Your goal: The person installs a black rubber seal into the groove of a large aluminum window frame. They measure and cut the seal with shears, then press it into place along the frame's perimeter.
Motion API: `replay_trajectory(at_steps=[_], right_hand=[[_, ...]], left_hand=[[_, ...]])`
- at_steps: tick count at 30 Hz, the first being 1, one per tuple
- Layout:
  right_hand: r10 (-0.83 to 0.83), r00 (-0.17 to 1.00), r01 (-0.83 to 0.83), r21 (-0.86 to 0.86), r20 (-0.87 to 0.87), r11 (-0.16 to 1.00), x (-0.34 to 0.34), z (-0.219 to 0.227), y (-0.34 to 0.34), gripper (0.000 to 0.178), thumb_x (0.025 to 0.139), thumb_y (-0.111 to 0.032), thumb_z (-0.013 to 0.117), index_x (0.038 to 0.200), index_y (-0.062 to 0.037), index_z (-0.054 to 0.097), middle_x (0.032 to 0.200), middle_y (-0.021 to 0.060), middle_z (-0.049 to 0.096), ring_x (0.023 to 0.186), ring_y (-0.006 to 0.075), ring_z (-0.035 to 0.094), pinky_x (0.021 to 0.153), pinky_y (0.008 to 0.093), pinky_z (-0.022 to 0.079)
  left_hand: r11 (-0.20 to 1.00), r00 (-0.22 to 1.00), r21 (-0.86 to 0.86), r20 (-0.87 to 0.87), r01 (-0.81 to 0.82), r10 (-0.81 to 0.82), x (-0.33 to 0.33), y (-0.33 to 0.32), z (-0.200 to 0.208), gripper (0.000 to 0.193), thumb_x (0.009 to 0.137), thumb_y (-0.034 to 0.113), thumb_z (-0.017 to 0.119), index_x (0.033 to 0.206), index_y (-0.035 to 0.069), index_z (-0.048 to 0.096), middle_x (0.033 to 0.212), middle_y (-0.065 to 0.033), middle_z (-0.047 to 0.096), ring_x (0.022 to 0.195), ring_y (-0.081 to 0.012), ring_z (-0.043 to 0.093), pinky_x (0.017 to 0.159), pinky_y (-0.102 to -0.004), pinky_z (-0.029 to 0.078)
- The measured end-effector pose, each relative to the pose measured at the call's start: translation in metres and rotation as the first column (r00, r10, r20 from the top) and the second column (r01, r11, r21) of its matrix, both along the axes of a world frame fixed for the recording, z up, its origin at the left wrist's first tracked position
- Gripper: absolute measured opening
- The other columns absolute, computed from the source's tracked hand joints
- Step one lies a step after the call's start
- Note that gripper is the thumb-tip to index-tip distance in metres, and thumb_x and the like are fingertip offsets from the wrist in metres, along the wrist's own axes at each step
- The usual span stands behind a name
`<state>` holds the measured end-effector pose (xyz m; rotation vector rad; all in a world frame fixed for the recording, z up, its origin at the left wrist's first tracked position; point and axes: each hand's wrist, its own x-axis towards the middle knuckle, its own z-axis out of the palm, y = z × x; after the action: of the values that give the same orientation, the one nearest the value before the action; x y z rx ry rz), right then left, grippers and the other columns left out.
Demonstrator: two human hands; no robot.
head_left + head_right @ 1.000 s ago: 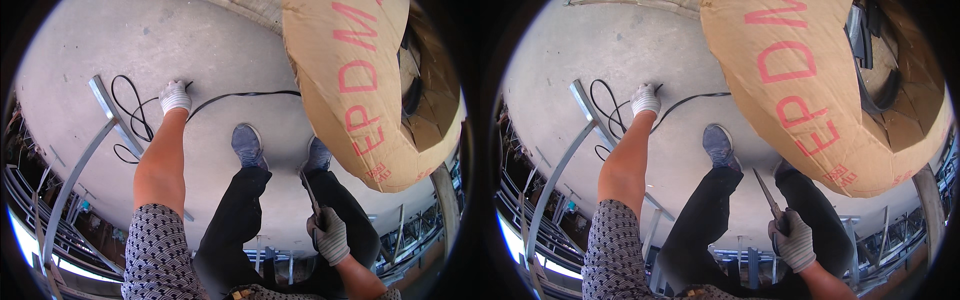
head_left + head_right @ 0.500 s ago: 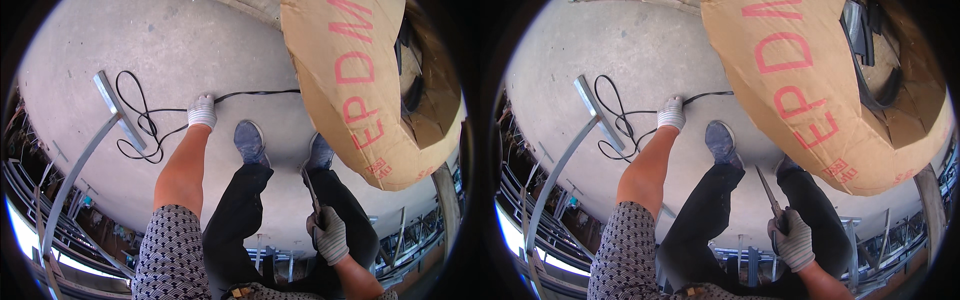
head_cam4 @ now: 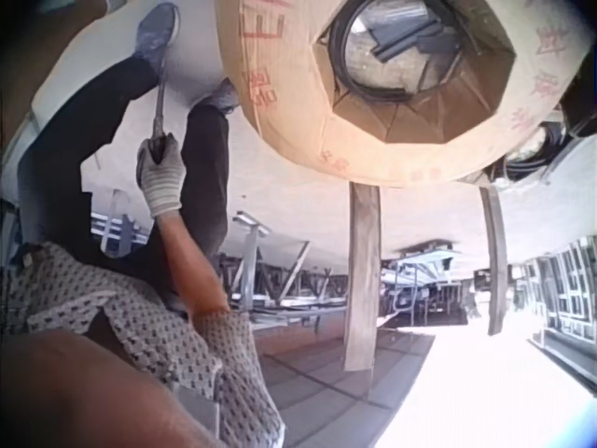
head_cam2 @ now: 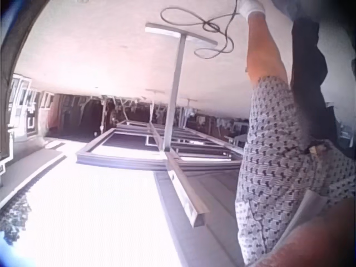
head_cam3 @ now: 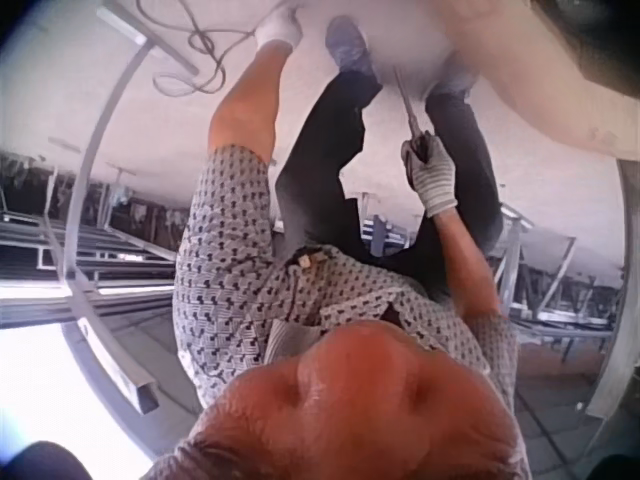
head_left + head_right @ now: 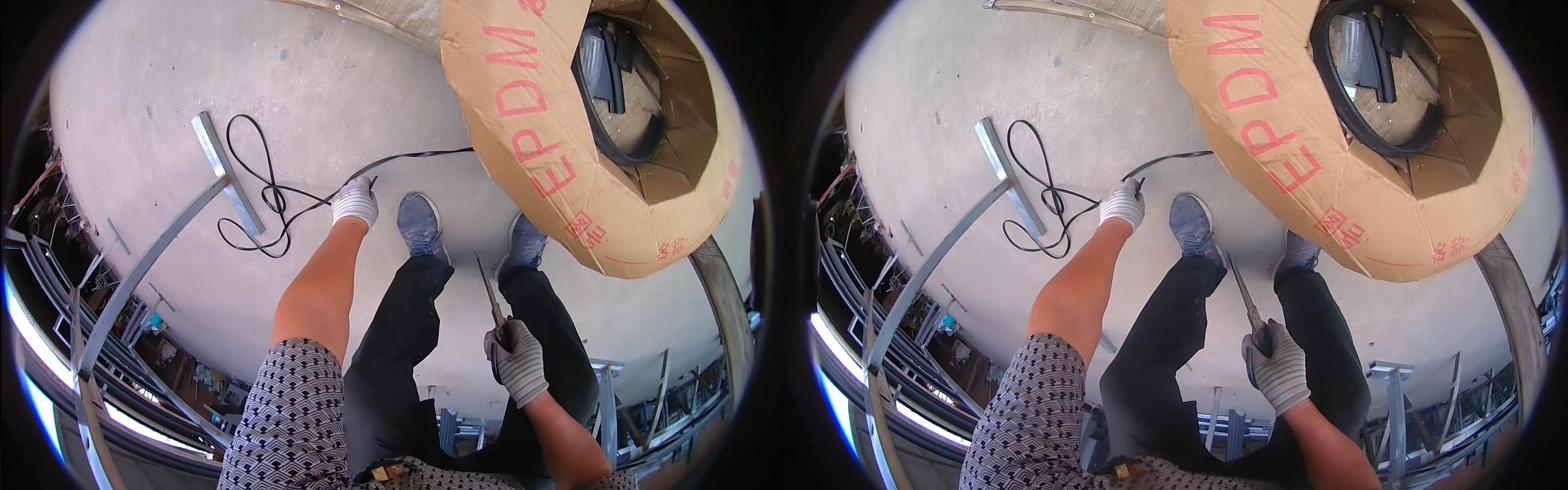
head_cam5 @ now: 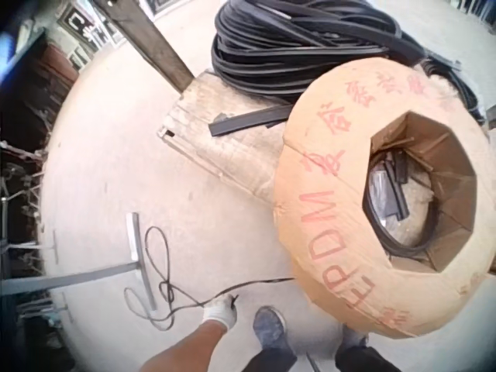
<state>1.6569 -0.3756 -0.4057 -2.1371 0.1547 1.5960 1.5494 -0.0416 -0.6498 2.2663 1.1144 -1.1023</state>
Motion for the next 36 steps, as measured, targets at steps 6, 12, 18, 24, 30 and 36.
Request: replay_trajectory(at_steps=[6, 12, 18, 24, 30, 36], right_hand=[[0.068, 0.996, -0.066, -0.023, 0.066, 0.998, 0.019, 0.012, 0.006, 0.026, 0.086, -0.013, 0.07, 0.101, 0.0043, 0.058, 0.069, 0.0112, 0.061, 0.061, 0.0179, 0.06, 0.065, 0.0302, 0.051], [-0.133, 0.986, 0.131, -0.028, -0.097, 0.991, 0.023, 0.007, -0.003, 0.012, 0.087, 0.001, 0.058, 0.097, 0.0004, 0.052, 0.072, 0.0026, 0.055, 0.064, 0.0081, 0.051, 0.062, 0.0223, 0.044], [-0.068, 0.998, 0.068, -0.018, -0.002, 0.998, 0.01, 0.001, -0.001, 0.02, 0.085, -0.01, 0.069, 0.095, 0.0022, 0.057, 0.07, 0.0093, 0.06, 0.061, 0.0154, 0.055, 0.064, 0.0283, 0.048], [-0.054, 0.995, 0.05, 0.061, 0.08, 0.997, -0.024, -0.002, -0.008, 0.019, 0.087, -0.008, 0.069, 0.096, 0.002, 0.056, 0.074, 0.0058, 0.057, 0.065, 0.01, 0.052, 0.065, 0.0246, 0.046], [-0.375, 0.925, 0.352, 0.236, 0.063, 0.906, -0.015, 0.063, 0.008, 0.015, 0.09, 0.001, 0.062, 0.103, -0.0004, 0.054, 0.085, 0.0004, 0.058, 0.069, 0.0036, 0.053, 0.065, 0.0173, 0.045], [-0.402, 0.916, 0.374, 0.388, -0.01, 0.842, 0.005, 0.169, 0.015, 0.033, 0.089, -0.028, 0.069, 0.103, -0.0017, 0.054, 0.087, 0.0025, 0.059, 0.08, 0.0084, 0.055, 0.07, 0.0262, 0.047]], left_hand=[[0.992, 0.998, 0.114, -0.023, -0.05, 0.053, 0.009, 0.015, -0.035, 0.035, 0.092, 0.024, 0.06, 0.124, 0.009, 0.058, 0.113, -0.0189, 0.069, 0.105, -0.0373, 0.066, 0.09, -0.047, 0.052], [0.987, 0.993, 0.119, -0.065, 0.11, -0.103, 0.021, 0.02, -0.067, 0.039, 0.091, 0.024, 0.062, 0.127, 0.011, 0.06, 0.115, -0.0191, 0.068, 0.109, -0.0366, 0.065, 0.092, -0.0467, 0.052], [0.995, 0.998, -0.102, -0.065, -0.003, -0.004, 0.02, 0.016, -0.033, 0.037, 0.092, 0.028, 0.06, 0.123, 0.007, 0.063, 0.117, -0.0196, 0.068, 0.109, -0.0372, 0.064, 0.094, -0.0444, 0.051], [0.842, 0.882, -0.459, 0.219, -0.283, 0.416, -0.021, -0.051, 0.043, 0.039, 0.097, 0.032, 0.058, 0.114, -0.003, 0.063, 0.1, -0.02, 0.07, 0.095, -0.0319, 0.067, 0.086, -0.0391, 0.05], [0.306, 0.802, -0.894, -0.093, -0.328, 0.591, 0.044, -0.107, 0.242, 0.031, 0.099, 0.031, 0.059, 0.097, 0.0, 0.065, 0.077, -0.0035, 0.059, 0.072, -0.0126, 0.053, 0.07, -0.0286, 0.047], [0.107, 0.656, -0.941, -0.14, -0.322, 0.741, 0.093, -0.137, 0.401, 0.03, 0.1, 0.033, 0.06, 0.099, 0.003, 0.065, 0.076, 0.0038, 0.056, 0.071, -0.0059, 0.049, 0.063, -0.024, 0.043]])
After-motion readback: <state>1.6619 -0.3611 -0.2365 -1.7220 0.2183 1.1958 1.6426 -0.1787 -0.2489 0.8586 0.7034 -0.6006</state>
